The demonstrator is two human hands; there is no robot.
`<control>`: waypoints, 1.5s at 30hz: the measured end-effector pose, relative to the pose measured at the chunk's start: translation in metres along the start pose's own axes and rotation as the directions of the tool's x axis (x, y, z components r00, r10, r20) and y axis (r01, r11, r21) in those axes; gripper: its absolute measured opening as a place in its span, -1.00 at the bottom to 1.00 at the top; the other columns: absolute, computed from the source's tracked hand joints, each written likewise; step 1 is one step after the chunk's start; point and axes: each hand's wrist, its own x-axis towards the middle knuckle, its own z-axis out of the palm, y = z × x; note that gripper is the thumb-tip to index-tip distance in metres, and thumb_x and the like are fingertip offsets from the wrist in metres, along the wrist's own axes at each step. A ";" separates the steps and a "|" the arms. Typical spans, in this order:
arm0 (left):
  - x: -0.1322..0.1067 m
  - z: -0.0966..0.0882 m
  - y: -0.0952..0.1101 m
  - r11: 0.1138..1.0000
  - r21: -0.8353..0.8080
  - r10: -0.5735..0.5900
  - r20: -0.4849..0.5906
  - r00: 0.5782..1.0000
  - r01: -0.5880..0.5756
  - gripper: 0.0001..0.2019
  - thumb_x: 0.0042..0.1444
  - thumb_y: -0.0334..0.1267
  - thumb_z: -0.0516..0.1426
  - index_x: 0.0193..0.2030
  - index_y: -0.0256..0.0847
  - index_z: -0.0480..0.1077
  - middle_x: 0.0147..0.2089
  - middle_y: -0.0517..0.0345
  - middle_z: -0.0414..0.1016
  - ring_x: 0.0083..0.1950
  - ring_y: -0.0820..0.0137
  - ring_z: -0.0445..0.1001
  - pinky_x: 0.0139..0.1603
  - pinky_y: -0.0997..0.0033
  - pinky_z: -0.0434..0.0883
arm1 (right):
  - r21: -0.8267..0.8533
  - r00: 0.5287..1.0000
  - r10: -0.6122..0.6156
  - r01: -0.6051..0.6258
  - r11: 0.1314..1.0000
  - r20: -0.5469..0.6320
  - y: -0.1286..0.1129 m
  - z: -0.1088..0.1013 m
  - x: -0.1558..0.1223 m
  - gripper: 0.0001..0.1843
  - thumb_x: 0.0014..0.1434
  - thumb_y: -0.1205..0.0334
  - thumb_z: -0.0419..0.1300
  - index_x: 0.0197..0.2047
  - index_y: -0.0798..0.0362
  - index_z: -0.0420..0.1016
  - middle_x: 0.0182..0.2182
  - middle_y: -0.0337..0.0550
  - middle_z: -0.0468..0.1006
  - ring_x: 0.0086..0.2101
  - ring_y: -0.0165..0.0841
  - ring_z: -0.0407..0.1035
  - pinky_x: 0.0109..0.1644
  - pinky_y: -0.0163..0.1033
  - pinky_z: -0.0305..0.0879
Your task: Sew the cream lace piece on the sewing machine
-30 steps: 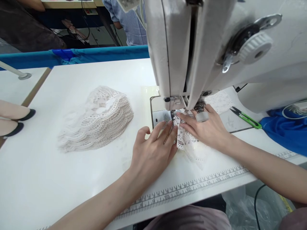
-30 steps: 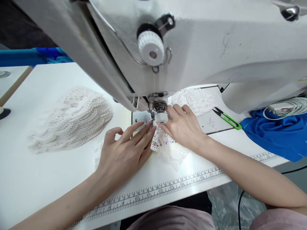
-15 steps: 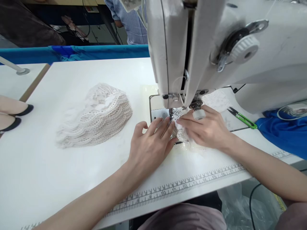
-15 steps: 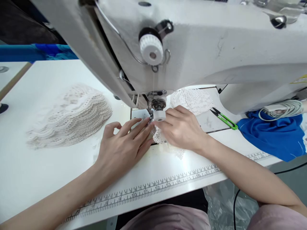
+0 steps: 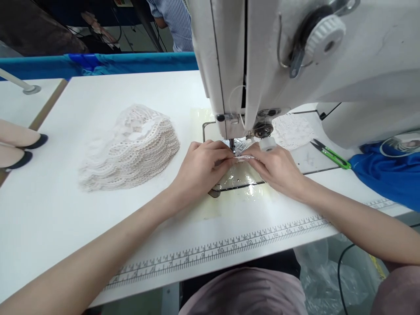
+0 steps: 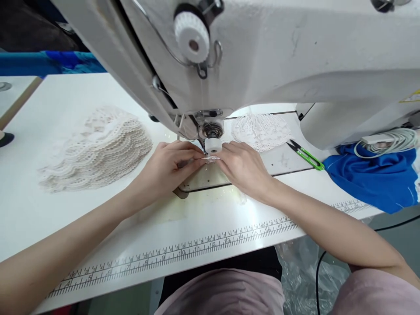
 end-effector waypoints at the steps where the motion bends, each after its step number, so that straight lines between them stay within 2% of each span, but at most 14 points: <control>1: 0.001 -0.001 -0.001 0.998 -0.062 -0.013 0.012 1.000 0.014 -0.75 0.27 -0.23 0.01 -0.25 -0.13 0.52 -0.18 0.15 0.56 -0.15 0.30 0.47 -0.13 0.20 0.31 | 0.001 1.000 0.000 0.000 1.000 -0.003 0.000 0.000 0.000 -0.69 0.34 0.32 -0.01 -0.21 0.13 0.57 -0.47 -0.17 0.50 -0.43 -0.38 0.32 -0.37 -0.29 0.12; 4: 0.003 -0.004 -0.004 0.986 -0.166 -0.020 0.029 0.999 0.024 -0.75 0.25 -0.25 0.02 -0.26 -0.11 0.54 -0.18 0.14 0.56 -0.16 0.31 0.47 -0.16 0.23 0.35 | 0.018 0.999 -0.023 0.024 1.000 -0.023 0.001 0.001 0.000 -0.69 0.36 0.31 -0.02 -0.21 0.10 0.57 -0.46 -0.19 0.51 -0.42 -0.39 0.33 -0.34 -0.29 0.14; 6: 0.001 -0.004 -0.006 0.991 -0.134 -0.003 0.028 1.000 0.007 -0.76 0.25 -0.27 0.03 -0.27 -0.10 0.54 -0.17 0.17 0.56 -0.15 0.31 0.47 -0.13 0.20 0.33 | 0.040 0.998 -0.036 0.038 0.998 -0.046 0.001 0.001 -0.001 -0.70 0.36 0.30 -0.01 -0.19 0.08 0.57 -0.42 -0.19 0.54 -0.38 -0.38 0.36 -0.31 -0.28 0.17; 8: -0.004 -0.002 -0.005 0.998 -0.021 0.060 -0.010 0.998 -0.061 -0.77 0.26 -0.29 0.05 -0.28 -0.09 0.54 -0.15 0.20 0.57 -0.12 0.31 0.47 -0.10 0.16 0.28 | 0.049 0.996 -0.067 0.070 0.996 -0.064 0.001 0.000 -0.001 -0.73 0.34 0.28 0.02 -0.18 0.08 0.57 -0.35 -0.16 0.58 -0.33 -0.36 0.39 -0.26 -0.26 0.21; 10: -0.012 0.002 -0.003 0.970 0.163 0.194 -0.079 0.978 -0.180 -0.81 0.27 -0.31 0.07 -0.23 -0.08 0.54 -0.12 0.21 0.58 -0.08 0.29 0.48 -0.07 0.13 0.25 | 0.010 0.987 -0.147 0.149 0.989 -0.071 0.001 -0.002 -0.003 -0.77 0.30 0.27 0.07 -0.21 0.07 0.57 -0.27 -0.17 0.62 -0.28 -0.33 0.41 -0.21 -0.23 0.24; 12: -0.023 0.005 0.003 0.880 0.381 0.355 -0.129 0.926 -0.284 -0.83 0.25 -0.33 0.10 -0.12 -0.11 0.52 -0.08 0.20 0.60 -0.05 0.28 0.49 -0.06 0.14 0.24 | -0.076 0.963 -0.261 0.256 0.964 -0.071 0.000 -0.004 -0.004 -0.79 0.28 0.28 0.10 -0.26 0.04 0.58 -0.23 -0.22 0.64 -0.23 -0.31 0.42 -0.14 -0.19 0.26; 14: -0.032 0.007 0.009 0.775 0.550 0.446 -0.126 0.886 -0.311 -0.80 0.24 -0.35 0.12 -0.03 -0.18 0.48 -0.04 0.17 0.60 -0.02 0.28 0.51 -0.06 0.16 0.24 | -0.156 0.942 -0.331 0.319 0.935 -0.061 -0.003 -0.005 -0.005 -0.80 0.26 0.32 0.11 -0.31 0.03 0.57 -0.23 -0.28 0.65 -0.21 -0.32 0.43 -0.05 -0.16 0.26; 16: -0.039 0.008 0.015 0.727 0.622 0.446 -0.105 0.889 -0.291 -0.77 0.26 -0.32 0.12 0.03 -0.24 0.45 0.01 0.12 0.59 0.04 0.27 0.50 -0.06 0.18 0.24 | -0.189 0.934 -0.353 0.337 0.922 -0.054 -0.005 -0.006 -0.005 -0.80 0.24 0.37 0.12 -0.32 0.04 0.57 -0.25 -0.31 0.65 -0.21 -0.34 0.43 0.03 -0.15 0.26; 19: -0.043 0.008 0.018 0.719 0.639 0.416 -0.082 0.906 -0.272 -0.75 0.29 -0.26 0.10 0.05 -0.28 0.43 0.01 0.05 0.58 0.12 0.25 0.46 -0.02 0.18 0.25 | -0.192 0.931 -0.361 0.345 0.919 -0.053 -0.007 -0.006 -0.005 -0.82 0.21 0.40 0.13 -0.31 0.08 0.57 -0.24 -0.31 0.65 -0.25 -0.36 0.43 0.07 -0.14 0.28; 25: -0.042 0.007 0.016 0.715 0.640 0.421 -0.074 0.904 -0.281 -0.73 0.29 -0.26 0.10 0.07 -0.30 0.42 -0.02 0.02 0.60 0.10 0.25 0.49 -0.02 0.17 0.26 | -0.171 0.930 -0.365 0.352 0.920 -0.050 -0.005 -0.003 -0.004 -0.83 0.22 0.40 0.13 -0.26 0.06 0.56 -0.22 -0.29 0.66 -0.24 -0.36 0.45 0.12 -0.10 0.30; 31: -0.039 0.005 0.015 0.728 0.627 0.410 -0.077 0.909 -0.276 -0.77 0.30 -0.23 0.08 0.02 -0.22 0.44 -0.03 0.06 0.60 0.08 0.27 0.50 -0.04 0.16 0.26 | -0.191 0.929 -0.365 0.349 0.917 -0.054 -0.005 -0.003 -0.004 -0.80 0.22 0.42 0.11 -0.29 0.04 0.55 -0.21 -0.31 0.66 -0.25 -0.36 0.46 0.12 -0.11 0.32; 36: -0.035 0.005 0.011 0.793 0.545 0.379 -0.093 0.921 -0.272 -0.75 0.26 -0.28 0.11 0.05 -0.18 0.44 0.00 0.04 0.58 0.08 0.16 0.50 -0.03 0.09 0.26 | -0.240 0.936 -0.348 0.327 0.914 -0.051 -0.004 -0.003 0.000 -0.73 0.24 0.46 0.06 -0.28 0.01 0.57 -0.23 -0.30 0.66 -0.24 -0.37 0.47 0.09 -0.15 0.32; 42: -0.030 0.007 0.008 0.778 0.578 0.366 -0.099 0.925 -0.246 -0.76 0.29 -0.22 0.08 0.02 -0.22 0.44 0.01 0.02 0.58 0.07 0.20 0.50 -0.03 0.09 0.23 | -0.294 0.947 -0.323 0.306 0.905 -0.009 0.000 0.000 0.004 -0.71 0.26 0.43 0.06 -0.28 -0.01 0.60 -0.32 -0.29 0.66 -0.24 -0.35 0.47 0.07 -0.10 0.29; 45: -0.031 0.006 0.009 0.760 0.602 0.379 -0.105 0.919 -0.245 -0.78 0.29 -0.22 0.08 0.01 -0.18 0.44 0.01 0.07 0.58 0.07 0.22 0.50 -0.04 0.10 0.22 | -0.262 0.949 -0.314 0.301 0.917 -0.008 -0.001 0.000 0.002 -0.75 0.30 0.31 0.08 -0.22 0.01 0.60 -0.29 -0.24 0.67 -0.21 -0.31 0.47 0.07 -0.06 0.29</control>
